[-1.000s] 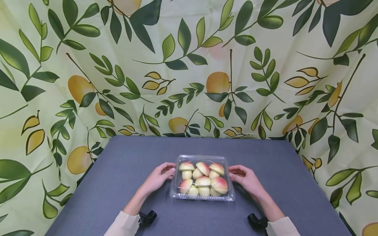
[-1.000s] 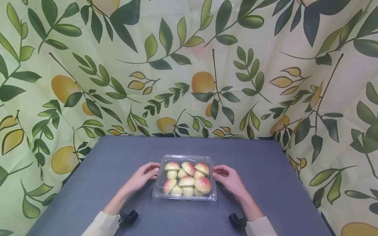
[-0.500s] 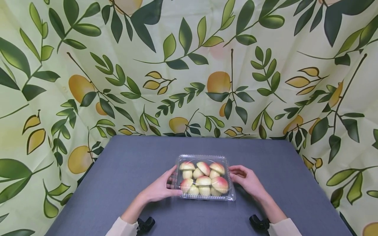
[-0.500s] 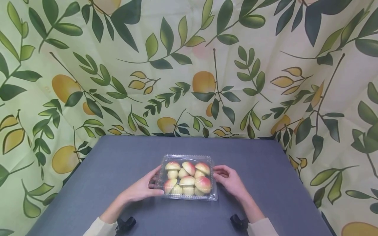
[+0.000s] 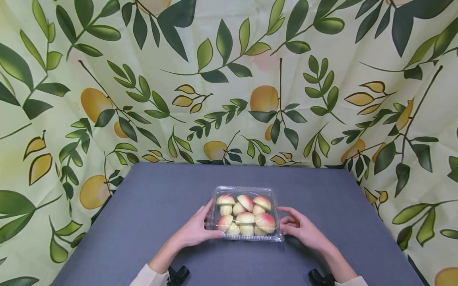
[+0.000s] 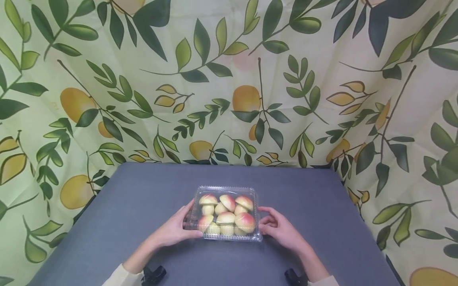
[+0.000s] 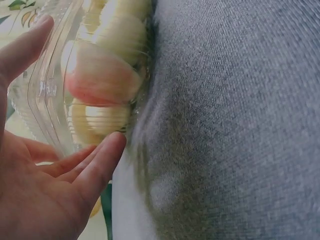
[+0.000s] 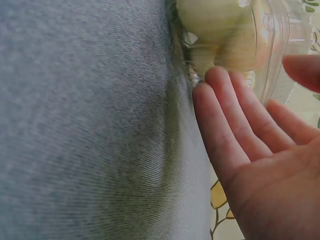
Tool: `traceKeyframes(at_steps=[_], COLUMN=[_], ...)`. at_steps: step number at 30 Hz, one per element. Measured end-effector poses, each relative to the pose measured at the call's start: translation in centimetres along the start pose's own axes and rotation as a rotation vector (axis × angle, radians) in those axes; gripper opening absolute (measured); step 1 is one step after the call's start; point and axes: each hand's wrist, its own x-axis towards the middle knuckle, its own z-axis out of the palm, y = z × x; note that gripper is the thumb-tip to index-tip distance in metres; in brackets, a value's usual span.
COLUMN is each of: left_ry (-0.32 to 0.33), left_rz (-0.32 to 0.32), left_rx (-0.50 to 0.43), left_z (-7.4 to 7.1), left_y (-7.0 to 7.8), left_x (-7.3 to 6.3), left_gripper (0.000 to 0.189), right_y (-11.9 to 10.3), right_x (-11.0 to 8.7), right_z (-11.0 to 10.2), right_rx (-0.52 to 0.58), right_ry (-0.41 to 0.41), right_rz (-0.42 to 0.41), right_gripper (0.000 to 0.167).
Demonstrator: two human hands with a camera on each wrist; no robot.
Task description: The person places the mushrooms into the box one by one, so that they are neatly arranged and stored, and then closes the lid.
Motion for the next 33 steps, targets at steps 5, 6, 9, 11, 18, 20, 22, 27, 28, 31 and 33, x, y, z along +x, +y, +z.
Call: traceKeyframes(at_steps=[5,6,9,11,18,20,22,27,28,31,33], left_ry=[0.005,0.007,0.015,0.022,0.035,0.032,0.03,0.032,0.032,0.034,0.037], left_rz=[0.001,0.0,-0.009,-0.01,0.014,0.022,0.024,0.022,0.022,0.019,0.013], left_rx=[-0.001,-0.003,0.0,0.011,-0.017,-0.024,-0.036,-0.041,-0.039,-0.027,-0.009], left_z=[0.0,0.0,0.1,0.1,0.2,0.1,0.1,0.0,0.0,0.0,0.1], left_y=[0.0,0.1,0.1,0.1,0.0,0.0,-0.1,-0.2,-0.2,-0.1,-0.1], left_x=[0.2,0.2,0.4,0.5,0.8,0.9,1.1,1.4,1.4,1.4,1.4], left_gripper=[0.113,0.113,0.113,0.113,0.113,0.112,0.112,0.112,0.112,0.113,0.114], right_y=[0.3,0.4,0.5,0.5,0.4,0.4,0.4,0.4,0.4,0.3,0.3], right_x=[-0.4,-0.4,-0.4,-0.3,-0.1,-0.1,-0.1,0.0,0.0,0.0,-0.1], right_z=[0.2,0.2,0.4,0.6,1.1,1.2,1.3,1.5,1.5,1.5,1.5], right_rx=[0.049,0.067,0.129,0.162,0.193,0.191,0.194,0.199,0.195,0.18,0.171], right_ry=[-0.054,-0.065,-0.101,-0.112,-0.081,-0.077,-0.075,-0.068,-0.066,-0.061,-0.057], right_rz=[0.009,0.014,0.027,0.034,0.023,0.014,0.006,-0.004,-0.004,0.0,0.008], right_gripper=[0.071,0.073,0.08,0.084,0.086,0.086,0.086,0.086,0.086,0.085,0.085])
